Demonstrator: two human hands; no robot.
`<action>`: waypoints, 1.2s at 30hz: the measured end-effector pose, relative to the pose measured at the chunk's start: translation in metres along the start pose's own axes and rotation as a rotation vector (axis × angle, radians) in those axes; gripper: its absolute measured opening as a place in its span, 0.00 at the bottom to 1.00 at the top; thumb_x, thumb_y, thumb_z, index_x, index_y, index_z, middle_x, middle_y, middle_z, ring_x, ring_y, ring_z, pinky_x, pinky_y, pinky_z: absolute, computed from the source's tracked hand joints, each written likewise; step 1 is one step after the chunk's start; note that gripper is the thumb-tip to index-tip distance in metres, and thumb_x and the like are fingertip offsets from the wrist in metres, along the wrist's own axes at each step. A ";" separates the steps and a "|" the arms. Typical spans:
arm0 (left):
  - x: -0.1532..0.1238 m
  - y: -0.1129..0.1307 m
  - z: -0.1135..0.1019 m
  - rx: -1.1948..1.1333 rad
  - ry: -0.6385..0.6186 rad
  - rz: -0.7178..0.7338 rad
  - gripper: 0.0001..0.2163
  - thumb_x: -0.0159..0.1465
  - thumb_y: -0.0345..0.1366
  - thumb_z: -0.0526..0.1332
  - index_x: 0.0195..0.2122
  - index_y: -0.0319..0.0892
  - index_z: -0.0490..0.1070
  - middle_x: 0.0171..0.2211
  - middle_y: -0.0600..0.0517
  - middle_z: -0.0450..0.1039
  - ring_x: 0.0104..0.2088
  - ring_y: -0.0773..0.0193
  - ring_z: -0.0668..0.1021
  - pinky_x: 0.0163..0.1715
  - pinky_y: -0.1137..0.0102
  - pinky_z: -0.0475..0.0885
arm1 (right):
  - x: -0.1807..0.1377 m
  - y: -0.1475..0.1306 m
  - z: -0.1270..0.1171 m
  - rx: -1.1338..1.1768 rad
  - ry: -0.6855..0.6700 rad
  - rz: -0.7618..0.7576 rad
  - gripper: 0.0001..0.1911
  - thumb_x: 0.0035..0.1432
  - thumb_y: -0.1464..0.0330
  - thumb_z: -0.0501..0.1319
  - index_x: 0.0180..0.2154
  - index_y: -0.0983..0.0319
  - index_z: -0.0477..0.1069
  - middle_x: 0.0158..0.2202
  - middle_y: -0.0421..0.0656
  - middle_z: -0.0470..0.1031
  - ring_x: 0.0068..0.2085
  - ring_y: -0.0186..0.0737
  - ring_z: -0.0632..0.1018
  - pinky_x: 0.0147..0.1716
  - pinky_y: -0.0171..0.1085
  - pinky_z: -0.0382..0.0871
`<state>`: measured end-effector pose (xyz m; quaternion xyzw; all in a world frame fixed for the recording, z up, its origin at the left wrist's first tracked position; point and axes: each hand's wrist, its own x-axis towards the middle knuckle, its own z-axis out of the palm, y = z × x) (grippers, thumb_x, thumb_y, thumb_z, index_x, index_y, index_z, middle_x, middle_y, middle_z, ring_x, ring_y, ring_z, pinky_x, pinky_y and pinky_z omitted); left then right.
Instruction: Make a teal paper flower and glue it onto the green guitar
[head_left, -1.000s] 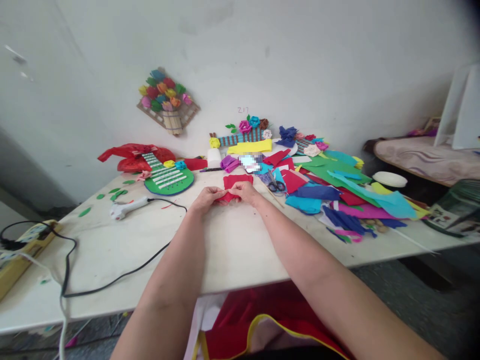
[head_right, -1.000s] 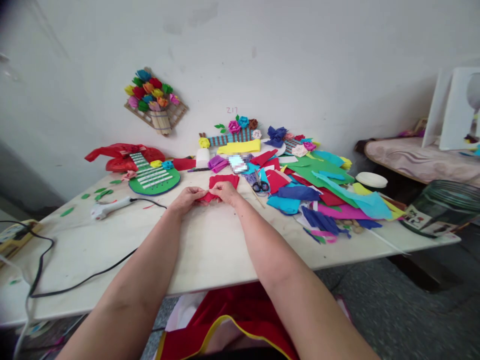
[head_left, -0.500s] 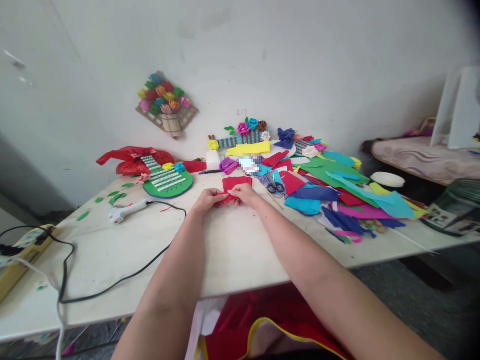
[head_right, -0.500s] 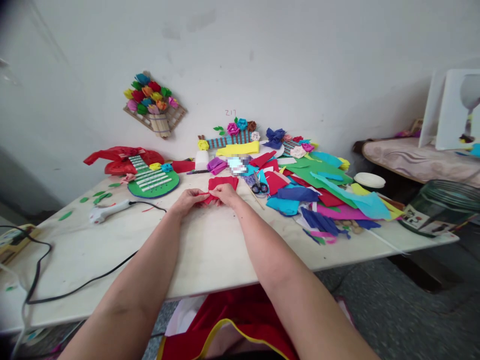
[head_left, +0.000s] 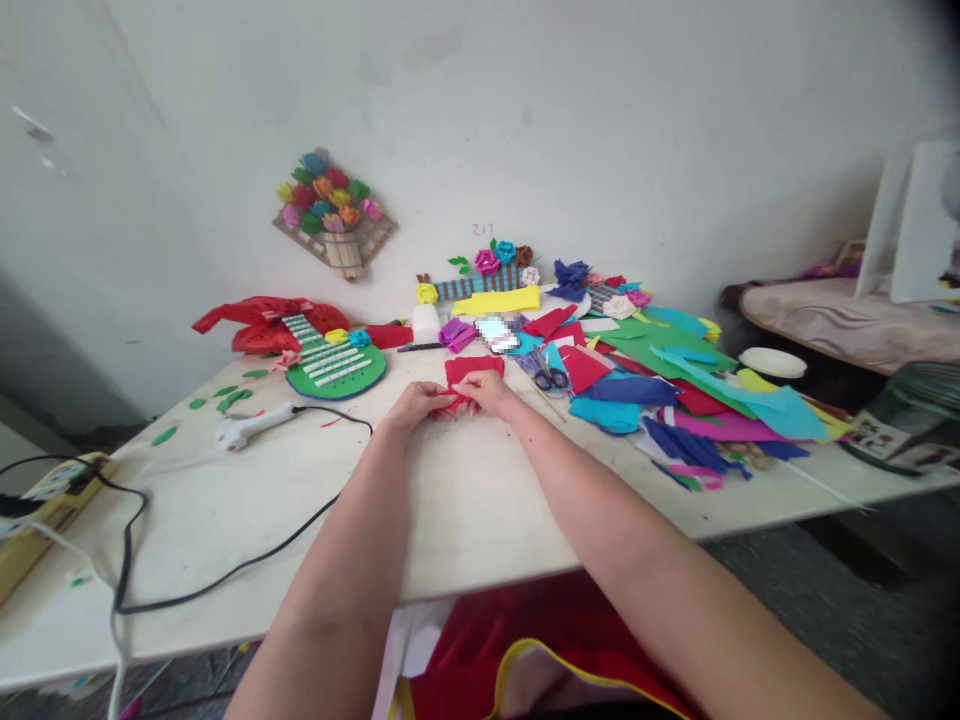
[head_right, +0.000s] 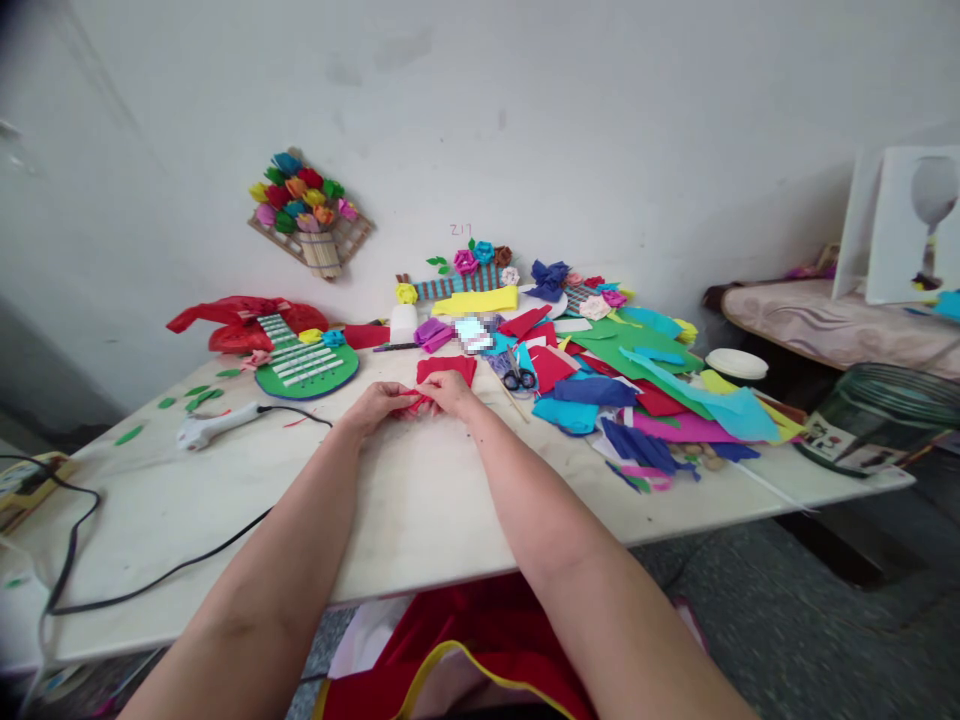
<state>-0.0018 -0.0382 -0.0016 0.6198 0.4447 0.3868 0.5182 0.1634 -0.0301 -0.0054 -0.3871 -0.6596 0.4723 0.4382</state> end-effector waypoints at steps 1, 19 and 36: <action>0.000 0.000 0.000 0.007 -0.004 0.000 0.17 0.42 0.45 0.71 0.24 0.36 0.72 0.21 0.50 0.74 0.21 0.67 0.74 0.26 0.70 0.70 | 0.000 0.000 0.000 -0.004 0.000 -0.002 0.14 0.48 0.62 0.64 0.22 0.65 0.67 0.13 0.36 0.69 0.12 0.26 0.66 0.11 0.26 0.59; -0.001 0.005 0.007 0.112 0.054 0.002 0.17 0.43 0.46 0.69 0.24 0.38 0.71 0.16 0.54 0.69 0.16 0.71 0.68 0.18 0.74 0.62 | 0.003 0.004 -0.001 -0.024 0.065 0.012 0.14 0.48 0.62 0.65 0.21 0.65 0.68 0.13 0.36 0.69 0.12 0.27 0.67 0.11 0.26 0.59; 0.003 -0.003 0.001 0.074 0.057 -0.018 0.16 0.45 0.45 0.69 0.26 0.38 0.71 0.16 0.54 0.69 0.16 0.72 0.67 0.17 0.75 0.58 | 0.004 0.004 -0.006 -0.025 0.075 0.041 0.11 0.50 0.64 0.63 0.23 0.65 0.68 0.12 0.34 0.66 0.11 0.25 0.63 0.11 0.26 0.57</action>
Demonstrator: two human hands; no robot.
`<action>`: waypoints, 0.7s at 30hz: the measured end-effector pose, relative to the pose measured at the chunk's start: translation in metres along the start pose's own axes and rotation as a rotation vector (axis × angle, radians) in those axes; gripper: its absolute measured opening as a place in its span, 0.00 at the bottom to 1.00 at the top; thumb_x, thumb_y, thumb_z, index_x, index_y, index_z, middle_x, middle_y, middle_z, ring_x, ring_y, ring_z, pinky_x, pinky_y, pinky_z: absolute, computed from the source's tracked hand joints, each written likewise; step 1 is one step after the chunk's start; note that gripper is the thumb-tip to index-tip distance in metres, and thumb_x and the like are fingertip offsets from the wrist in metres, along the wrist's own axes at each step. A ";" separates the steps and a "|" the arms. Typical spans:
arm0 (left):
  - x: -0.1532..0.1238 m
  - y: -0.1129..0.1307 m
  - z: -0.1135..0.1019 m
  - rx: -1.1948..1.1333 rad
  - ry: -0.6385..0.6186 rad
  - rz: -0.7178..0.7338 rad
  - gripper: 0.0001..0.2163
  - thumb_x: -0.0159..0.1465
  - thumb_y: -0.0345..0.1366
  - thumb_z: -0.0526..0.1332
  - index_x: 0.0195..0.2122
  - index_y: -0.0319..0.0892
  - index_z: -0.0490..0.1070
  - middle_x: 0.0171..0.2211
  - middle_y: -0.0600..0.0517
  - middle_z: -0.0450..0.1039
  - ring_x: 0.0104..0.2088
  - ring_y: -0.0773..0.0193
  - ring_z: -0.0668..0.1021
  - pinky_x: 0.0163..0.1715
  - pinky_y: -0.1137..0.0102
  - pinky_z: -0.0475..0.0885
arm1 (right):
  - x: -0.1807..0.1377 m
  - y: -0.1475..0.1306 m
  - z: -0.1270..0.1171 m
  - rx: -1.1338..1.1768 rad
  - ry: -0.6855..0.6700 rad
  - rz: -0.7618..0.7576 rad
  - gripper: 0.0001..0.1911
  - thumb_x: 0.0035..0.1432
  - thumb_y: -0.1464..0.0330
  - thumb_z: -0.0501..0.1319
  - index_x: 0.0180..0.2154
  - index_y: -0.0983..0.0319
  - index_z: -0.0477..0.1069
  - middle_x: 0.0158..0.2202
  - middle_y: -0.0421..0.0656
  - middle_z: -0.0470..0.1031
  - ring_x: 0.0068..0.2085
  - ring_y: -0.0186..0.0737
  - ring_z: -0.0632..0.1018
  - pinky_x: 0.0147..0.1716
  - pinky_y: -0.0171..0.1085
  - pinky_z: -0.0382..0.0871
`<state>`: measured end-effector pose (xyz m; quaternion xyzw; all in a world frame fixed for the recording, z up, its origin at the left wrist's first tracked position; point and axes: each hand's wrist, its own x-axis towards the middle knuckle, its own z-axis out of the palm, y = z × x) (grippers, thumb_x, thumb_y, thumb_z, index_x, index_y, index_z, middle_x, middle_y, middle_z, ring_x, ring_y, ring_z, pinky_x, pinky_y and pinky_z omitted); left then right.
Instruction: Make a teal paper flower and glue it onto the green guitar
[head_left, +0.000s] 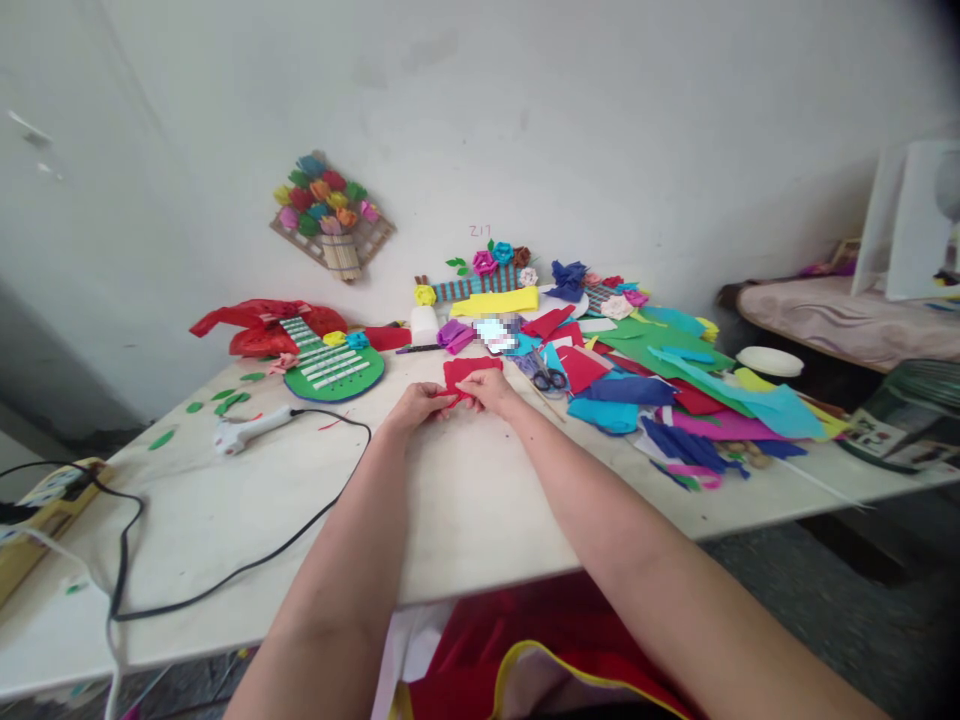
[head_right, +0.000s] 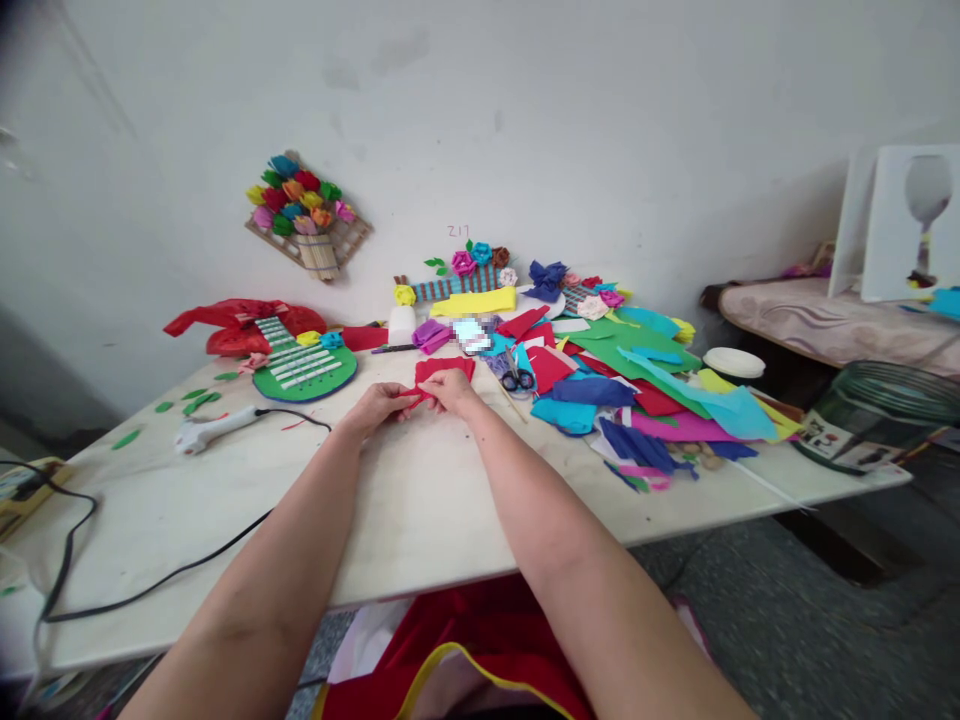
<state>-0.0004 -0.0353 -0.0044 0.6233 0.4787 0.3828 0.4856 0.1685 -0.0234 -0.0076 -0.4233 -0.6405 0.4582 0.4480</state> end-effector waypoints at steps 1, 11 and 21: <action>0.000 0.000 0.000 -0.015 0.001 0.002 0.16 0.45 0.45 0.69 0.26 0.38 0.71 0.16 0.54 0.69 0.16 0.72 0.67 0.17 0.75 0.58 | 0.000 -0.001 0.001 -0.023 0.019 -0.022 0.11 0.50 0.64 0.63 0.23 0.65 0.68 0.11 0.34 0.65 0.11 0.25 0.62 0.11 0.26 0.56; 0.002 -0.003 -0.002 -0.035 -0.005 0.031 0.16 0.44 0.46 0.69 0.25 0.38 0.71 0.15 0.55 0.67 0.16 0.72 0.66 0.18 0.75 0.58 | 0.000 0.004 -0.003 0.055 -0.072 -0.044 0.10 0.52 0.63 0.60 0.30 0.65 0.69 0.15 0.34 0.68 0.13 0.25 0.64 0.13 0.26 0.57; -0.002 0.004 0.000 -0.028 0.000 0.015 0.16 0.43 0.46 0.69 0.24 0.38 0.70 0.15 0.55 0.67 0.16 0.72 0.66 0.18 0.75 0.59 | 0.000 -0.002 -0.001 -0.039 0.027 -0.040 0.11 0.49 0.66 0.63 0.20 0.64 0.67 0.10 0.32 0.63 0.12 0.23 0.60 0.12 0.26 0.52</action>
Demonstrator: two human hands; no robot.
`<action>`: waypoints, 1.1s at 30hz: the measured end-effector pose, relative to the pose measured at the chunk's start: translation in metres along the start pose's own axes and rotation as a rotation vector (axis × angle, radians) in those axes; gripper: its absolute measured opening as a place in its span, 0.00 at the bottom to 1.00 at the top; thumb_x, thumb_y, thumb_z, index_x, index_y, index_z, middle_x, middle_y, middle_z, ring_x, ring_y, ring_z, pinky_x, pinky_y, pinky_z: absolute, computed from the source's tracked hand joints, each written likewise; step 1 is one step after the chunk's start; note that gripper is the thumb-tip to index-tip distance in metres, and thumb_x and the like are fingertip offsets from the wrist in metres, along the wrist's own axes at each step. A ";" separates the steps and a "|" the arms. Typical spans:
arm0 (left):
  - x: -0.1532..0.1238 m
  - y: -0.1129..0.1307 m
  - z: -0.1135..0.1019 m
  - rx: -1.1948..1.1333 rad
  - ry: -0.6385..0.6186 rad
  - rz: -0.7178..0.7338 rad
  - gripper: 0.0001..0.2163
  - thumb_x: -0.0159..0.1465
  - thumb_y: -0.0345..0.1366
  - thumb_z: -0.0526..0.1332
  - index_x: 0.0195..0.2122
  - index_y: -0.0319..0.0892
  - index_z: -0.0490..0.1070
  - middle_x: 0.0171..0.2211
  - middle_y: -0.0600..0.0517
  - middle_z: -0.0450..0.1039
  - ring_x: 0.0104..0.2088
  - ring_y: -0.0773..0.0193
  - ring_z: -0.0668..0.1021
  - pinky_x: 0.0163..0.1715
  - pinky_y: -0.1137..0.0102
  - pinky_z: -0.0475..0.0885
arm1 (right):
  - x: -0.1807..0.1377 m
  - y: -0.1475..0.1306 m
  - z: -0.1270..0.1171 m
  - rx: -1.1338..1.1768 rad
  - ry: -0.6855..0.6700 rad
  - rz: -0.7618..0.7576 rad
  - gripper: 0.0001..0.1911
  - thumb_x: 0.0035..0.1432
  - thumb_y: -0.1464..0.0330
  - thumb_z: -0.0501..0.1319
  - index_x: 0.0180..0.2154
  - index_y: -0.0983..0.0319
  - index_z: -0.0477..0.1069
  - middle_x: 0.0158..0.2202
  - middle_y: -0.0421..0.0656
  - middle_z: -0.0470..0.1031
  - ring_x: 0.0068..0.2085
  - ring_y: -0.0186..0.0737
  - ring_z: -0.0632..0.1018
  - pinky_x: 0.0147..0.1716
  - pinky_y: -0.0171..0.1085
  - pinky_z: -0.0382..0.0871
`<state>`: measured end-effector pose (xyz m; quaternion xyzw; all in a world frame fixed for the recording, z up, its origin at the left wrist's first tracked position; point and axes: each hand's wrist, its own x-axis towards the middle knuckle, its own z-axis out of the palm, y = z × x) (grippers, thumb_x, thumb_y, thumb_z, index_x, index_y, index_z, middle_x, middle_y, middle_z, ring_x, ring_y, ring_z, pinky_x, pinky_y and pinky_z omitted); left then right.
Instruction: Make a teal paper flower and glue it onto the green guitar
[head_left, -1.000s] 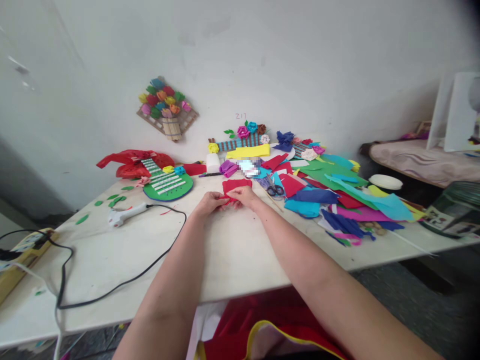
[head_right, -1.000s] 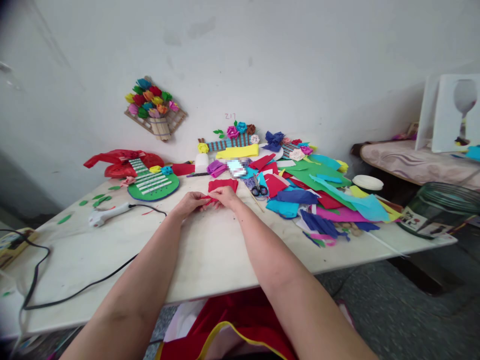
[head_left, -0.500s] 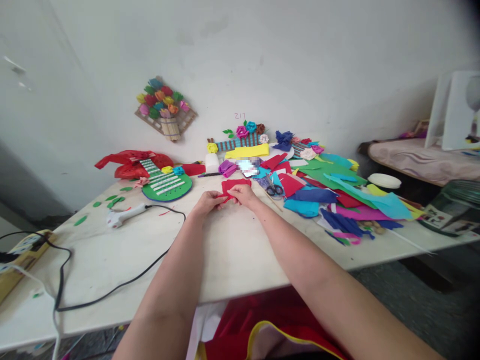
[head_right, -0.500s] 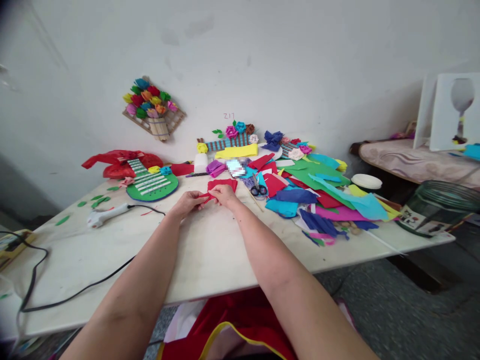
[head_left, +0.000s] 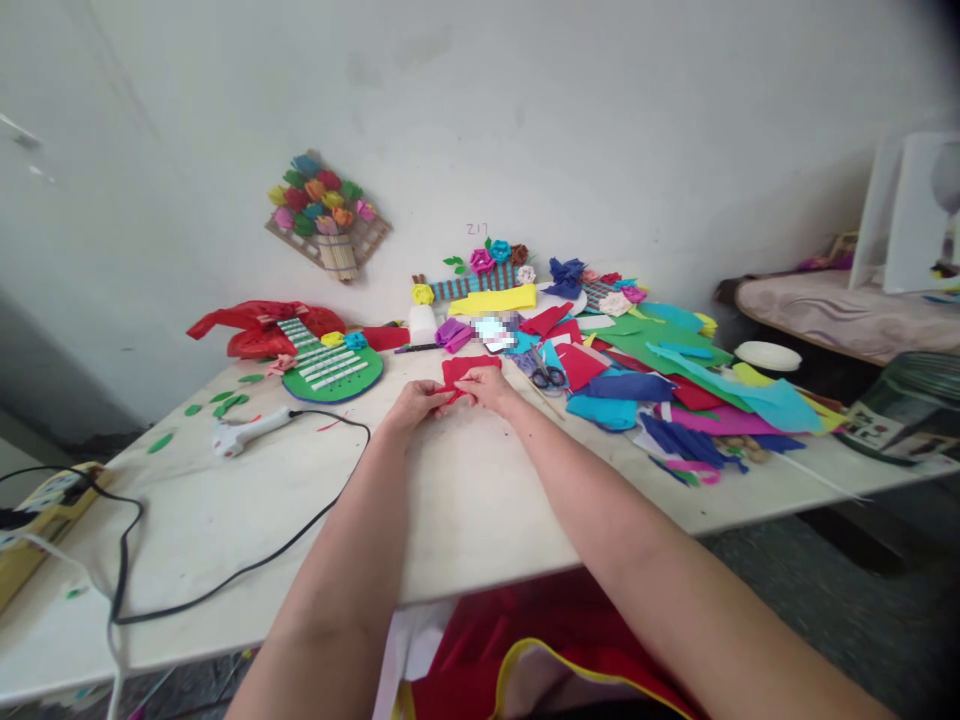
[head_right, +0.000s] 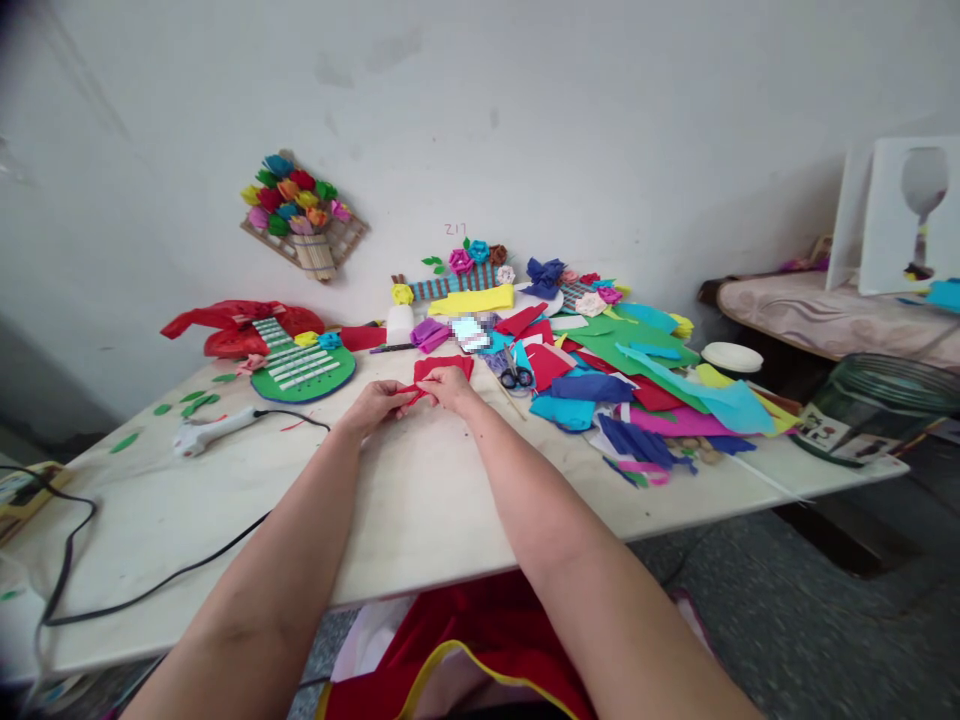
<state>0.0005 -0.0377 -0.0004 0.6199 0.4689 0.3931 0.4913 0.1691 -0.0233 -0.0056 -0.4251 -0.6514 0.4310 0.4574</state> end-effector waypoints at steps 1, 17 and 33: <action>0.000 0.000 0.000 0.000 0.005 0.001 0.17 0.43 0.46 0.69 0.24 0.38 0.70 0.15 0.55 0.67 0.16 0.72 0.66 0.17 0.75 0.59 | 0.000 -0.001 0.000 -0.002 0.004 0.009 0.11 0.49 0.66 0.63 0.20 0.64 0.66 0.10 0.32 0.63 0.11 0.23 0.59 0.11 0.26 0.51; -0.002 0.001 0.004 -0.047 0.003 0.038 0.18 0.42 0.46 0.70 0.25 0.37 0.71 0.15 0.55 0.67 0.16 0.72 0.66 0.17 0.75 0.59 | -0.006 -0.006 -0.005 0.151 -0.055 0.048 0.07 0.50 0.70 0.63 0.24 0.66 0.70 0.14 0.35 0.69 0.13 0.25 0.66 0.13 0.25 0.58; -0.002 0.001 0.007 -0.036 0.031 0.106 0.18 0.46 0.50 0.67 0.25 0.39 0.67 0.13 0.57 0.65 0.13 0.73 0.65 0.15 0.76 0.57 | -0.004 -0.006 0.002 0.143 0.012 0.046 0.09 0.49 0.72 0.62 0.20 0.65 0.67 0.12 0.35 0.68 0.11 0.25 0.65 0.12 0.25 0.59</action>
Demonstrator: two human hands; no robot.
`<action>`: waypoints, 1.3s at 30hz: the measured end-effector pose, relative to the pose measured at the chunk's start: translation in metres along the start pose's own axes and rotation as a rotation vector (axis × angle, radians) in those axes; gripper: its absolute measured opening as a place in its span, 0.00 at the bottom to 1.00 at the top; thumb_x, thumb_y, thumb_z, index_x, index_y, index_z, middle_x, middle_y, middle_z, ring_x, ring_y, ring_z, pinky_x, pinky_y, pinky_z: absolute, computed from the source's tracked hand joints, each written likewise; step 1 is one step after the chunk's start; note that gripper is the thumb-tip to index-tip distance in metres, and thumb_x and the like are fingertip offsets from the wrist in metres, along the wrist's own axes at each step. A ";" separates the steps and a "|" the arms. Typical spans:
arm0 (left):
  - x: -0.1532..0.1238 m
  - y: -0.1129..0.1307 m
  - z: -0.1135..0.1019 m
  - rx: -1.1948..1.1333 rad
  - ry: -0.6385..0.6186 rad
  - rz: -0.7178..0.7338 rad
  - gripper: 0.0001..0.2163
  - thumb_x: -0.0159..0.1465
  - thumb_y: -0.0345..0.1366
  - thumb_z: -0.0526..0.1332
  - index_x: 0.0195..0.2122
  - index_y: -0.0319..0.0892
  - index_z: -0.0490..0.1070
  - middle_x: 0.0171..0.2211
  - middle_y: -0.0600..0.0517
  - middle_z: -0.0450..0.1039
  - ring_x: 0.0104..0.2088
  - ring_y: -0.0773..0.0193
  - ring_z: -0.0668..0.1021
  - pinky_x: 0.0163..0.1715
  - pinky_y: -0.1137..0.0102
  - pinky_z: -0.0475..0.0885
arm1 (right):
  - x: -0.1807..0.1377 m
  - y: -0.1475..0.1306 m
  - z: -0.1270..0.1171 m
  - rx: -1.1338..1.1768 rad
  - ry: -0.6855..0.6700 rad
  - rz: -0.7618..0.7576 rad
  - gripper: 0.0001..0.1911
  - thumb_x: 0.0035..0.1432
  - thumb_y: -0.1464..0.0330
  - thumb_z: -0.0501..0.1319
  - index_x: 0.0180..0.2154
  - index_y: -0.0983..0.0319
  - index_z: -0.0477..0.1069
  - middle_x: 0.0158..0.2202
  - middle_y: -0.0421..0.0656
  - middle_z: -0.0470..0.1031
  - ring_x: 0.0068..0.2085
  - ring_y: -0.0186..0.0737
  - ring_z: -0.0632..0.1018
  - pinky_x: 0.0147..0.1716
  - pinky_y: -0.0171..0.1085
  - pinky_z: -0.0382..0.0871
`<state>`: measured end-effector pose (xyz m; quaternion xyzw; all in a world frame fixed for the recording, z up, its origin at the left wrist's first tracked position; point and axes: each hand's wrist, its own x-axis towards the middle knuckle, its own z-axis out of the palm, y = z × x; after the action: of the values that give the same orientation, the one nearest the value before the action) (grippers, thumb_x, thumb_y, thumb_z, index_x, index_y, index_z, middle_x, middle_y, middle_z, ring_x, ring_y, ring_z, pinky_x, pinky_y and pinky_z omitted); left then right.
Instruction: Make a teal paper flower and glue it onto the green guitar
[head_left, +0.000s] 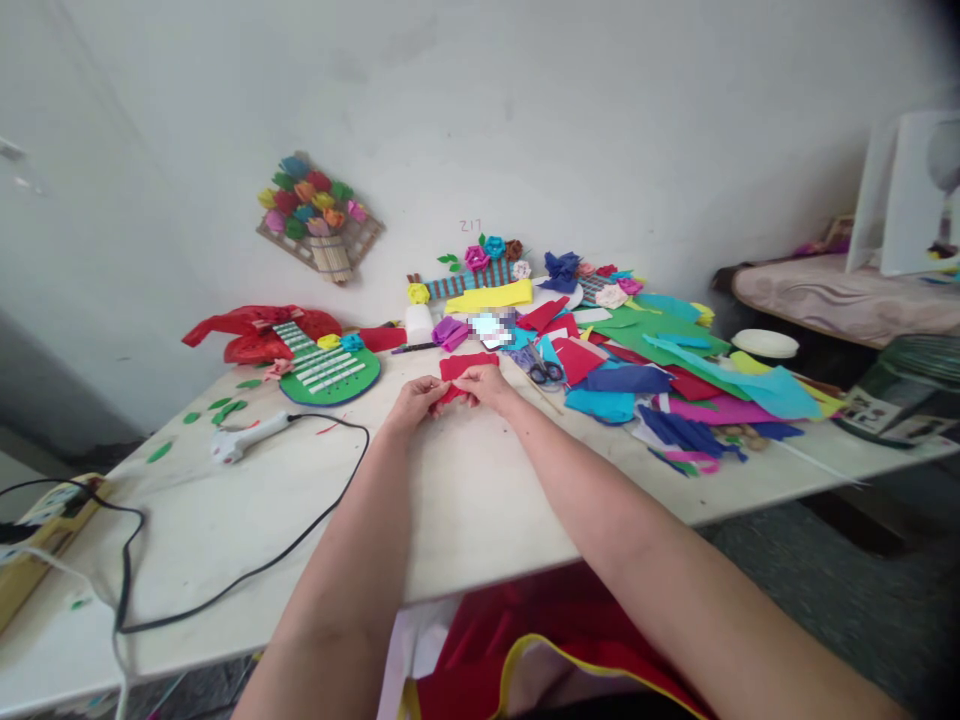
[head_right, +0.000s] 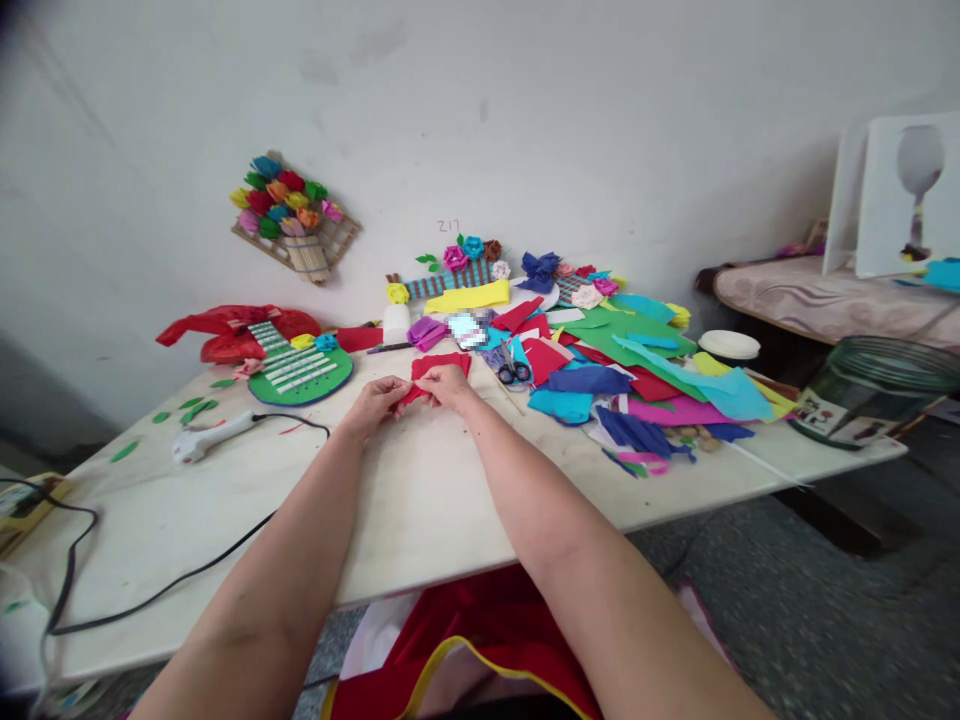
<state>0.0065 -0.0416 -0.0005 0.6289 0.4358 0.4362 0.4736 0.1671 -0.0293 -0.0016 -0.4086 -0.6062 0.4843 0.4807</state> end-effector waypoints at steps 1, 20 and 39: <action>0.000 0.000 0.000 0.000 0.002 -0.005 0.19 0.46 0.50 0.67 0.25 0.39 0.67 0.13 0.57 0.65 0.13 0.73 0.65 0.15 0.76 0.57 | 0.000 0.000 0.001 -0.006 0.006 0.000 0.09 0.49 0.72 0.62 0.20 0.65 0.67 0.12 0.35 0.68 0.11 0.25 0.65 0.12 0.25 0.59; 0.004 -0.010 -0.007 -0.048 -0.006 -0.017 0.15 0.47 0.45 0.69 0.22 0.37 0.69 0.15 0.54 0.66 0.14 0.72 0.65 0.16 0.74 0.59 | -0.004 -0.003 -0.005 0.081 -0.031 0.038 0.07 0.49 0.68 0.64 0.30 0.65 0.70 0.15 0.36 0.72 0.14 0.26 0.67 0.13 0.26 0.59; 0.004 -0.007 -0.008 -0.113 0.065 -0.024 0.19 0.41 0.43 0.72 0.28 0.37 0.71 0.22 0.52 0.73 0.20 0.68 0.74 0.24 0.72 0.69 | -0.004 -0.002 -0.006 0.084 -0.072 0.059 0.10 0.49 0.66 0.65 0.25 0.66 0.68 0.16 0.40 0.73 0.14 0.27 0.69 0.12 0.26 0.60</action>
<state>-0.0010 -0.0346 -0.0053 0.5812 0.4332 0.4746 0.4992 0.1743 -0.0325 -0.0002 -0.3881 -0.5901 0.5376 0.4606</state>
